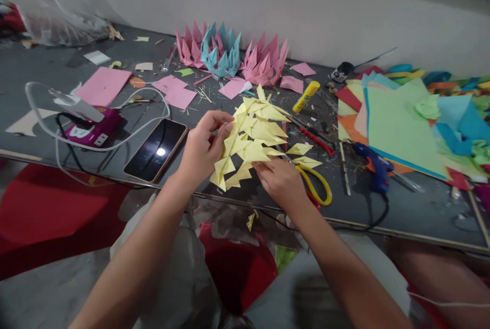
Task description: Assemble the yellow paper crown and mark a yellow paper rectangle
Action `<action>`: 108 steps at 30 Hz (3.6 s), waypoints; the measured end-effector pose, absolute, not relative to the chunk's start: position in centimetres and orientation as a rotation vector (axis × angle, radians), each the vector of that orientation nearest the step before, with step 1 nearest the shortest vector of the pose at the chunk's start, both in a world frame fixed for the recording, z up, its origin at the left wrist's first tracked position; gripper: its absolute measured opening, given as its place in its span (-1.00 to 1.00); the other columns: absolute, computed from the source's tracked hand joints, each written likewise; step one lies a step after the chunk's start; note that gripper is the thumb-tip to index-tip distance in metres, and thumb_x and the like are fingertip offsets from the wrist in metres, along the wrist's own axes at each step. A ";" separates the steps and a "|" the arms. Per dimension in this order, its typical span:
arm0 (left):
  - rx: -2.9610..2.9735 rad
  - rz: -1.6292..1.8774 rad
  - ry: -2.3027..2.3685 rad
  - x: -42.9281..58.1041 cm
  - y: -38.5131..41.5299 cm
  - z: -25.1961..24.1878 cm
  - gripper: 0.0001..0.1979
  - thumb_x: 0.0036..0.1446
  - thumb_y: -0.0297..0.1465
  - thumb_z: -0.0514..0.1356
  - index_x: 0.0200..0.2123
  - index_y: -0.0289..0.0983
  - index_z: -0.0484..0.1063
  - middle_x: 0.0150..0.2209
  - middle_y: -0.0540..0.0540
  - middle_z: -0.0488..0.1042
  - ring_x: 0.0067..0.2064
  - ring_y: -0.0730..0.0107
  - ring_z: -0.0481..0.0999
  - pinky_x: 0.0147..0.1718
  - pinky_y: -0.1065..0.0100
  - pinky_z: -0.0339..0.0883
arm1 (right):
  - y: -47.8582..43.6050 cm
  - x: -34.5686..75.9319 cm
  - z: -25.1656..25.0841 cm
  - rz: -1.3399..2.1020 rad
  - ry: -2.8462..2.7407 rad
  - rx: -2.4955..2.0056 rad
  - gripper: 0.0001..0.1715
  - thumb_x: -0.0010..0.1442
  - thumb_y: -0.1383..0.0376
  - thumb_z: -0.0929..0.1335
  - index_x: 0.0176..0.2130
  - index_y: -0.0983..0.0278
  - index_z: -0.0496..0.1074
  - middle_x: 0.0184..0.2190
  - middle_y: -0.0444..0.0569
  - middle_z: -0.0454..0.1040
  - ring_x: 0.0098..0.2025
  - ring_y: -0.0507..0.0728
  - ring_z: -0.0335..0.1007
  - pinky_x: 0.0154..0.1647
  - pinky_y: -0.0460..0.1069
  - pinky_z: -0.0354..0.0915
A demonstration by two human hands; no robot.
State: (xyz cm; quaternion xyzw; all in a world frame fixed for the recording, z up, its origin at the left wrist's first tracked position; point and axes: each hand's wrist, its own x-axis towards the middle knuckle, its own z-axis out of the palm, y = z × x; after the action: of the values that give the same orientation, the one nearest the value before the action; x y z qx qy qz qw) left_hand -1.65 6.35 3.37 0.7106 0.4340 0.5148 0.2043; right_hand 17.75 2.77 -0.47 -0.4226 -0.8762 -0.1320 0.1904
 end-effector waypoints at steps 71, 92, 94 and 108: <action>1.966 1.398 1.197 -1.3 6.6 3.0 -0.89 0.22 -0.40 0.01 -0.23 -0.27 0.29 -0.51 0.08 0.29 -0.63 0.64 0.14 -0.59 0.53 0.10 | 2.4 18.7 -1.3 -0.051 -2.464 -1.171 -0.71 0.20 0.37 0.25 -0.12 0.28 0.48 -0.19 -0.01 0.55 -0.17 0.10 0.47 -0.10 0.00 0.38; 1.960 1.385 1.201 -1.2 6.3 3.1 -0.89 0.22 -0.41 0.01 -0.22 -0.25 0.30 -0.51 0.06 0.30 -0.59 0.60 0.21 -0.55 0.50 0.17 | 2.3 18.1 -1.0 -0.084 -2.536 -1.235 -0.64 0.23 0.37 0.21 -0.02 0.29 0.43 -0.20 0.02 0.55 -0.19 0.10 0.46 -0.10 0.00 0.35; 1.966 1.386 1.205 -1.2 6.3 3.2 -0.88 0.22 -0.41 0.01 -0.22 -0.25 0.30 -0.50 0.06 0.31 -0.59 0.60 0.20 -0.55 0.51 0.16 | 2.4 18.1 -1.1 -0.087 -2.553 -1.224 -0.63 0.21 0.39 0.21 -0.01 0.28 0.42 -0.21 0.01 0.55 -0.20 0.11 0.46 -0.09 0.01 0.34; 1.986 1.385 1.210 -1.2 6.3 3.1 -0.88 0.23 -0.39 0.01 -0.22 -0.25 0.30 -0.51 0.06 0.32 -0.62 0.61 0.16 -0.58 0.52 0.12 | 2.5 18.1 -1.3 -0.033 -2.572 -1.278 -0.58 0.19 0.42 0.21 0.00 0.21 0.42 -0.28 0.00 0.54 -0.23 0.13 0.43 -0.18 0.02 0.34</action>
State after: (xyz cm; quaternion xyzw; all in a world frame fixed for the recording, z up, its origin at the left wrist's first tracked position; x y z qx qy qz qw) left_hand -1.15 6.29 3.14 0.7165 0.4364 0.4997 0.2157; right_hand 18.09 2.47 -1.35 -0.4410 -0.8873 -0.0113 0.1342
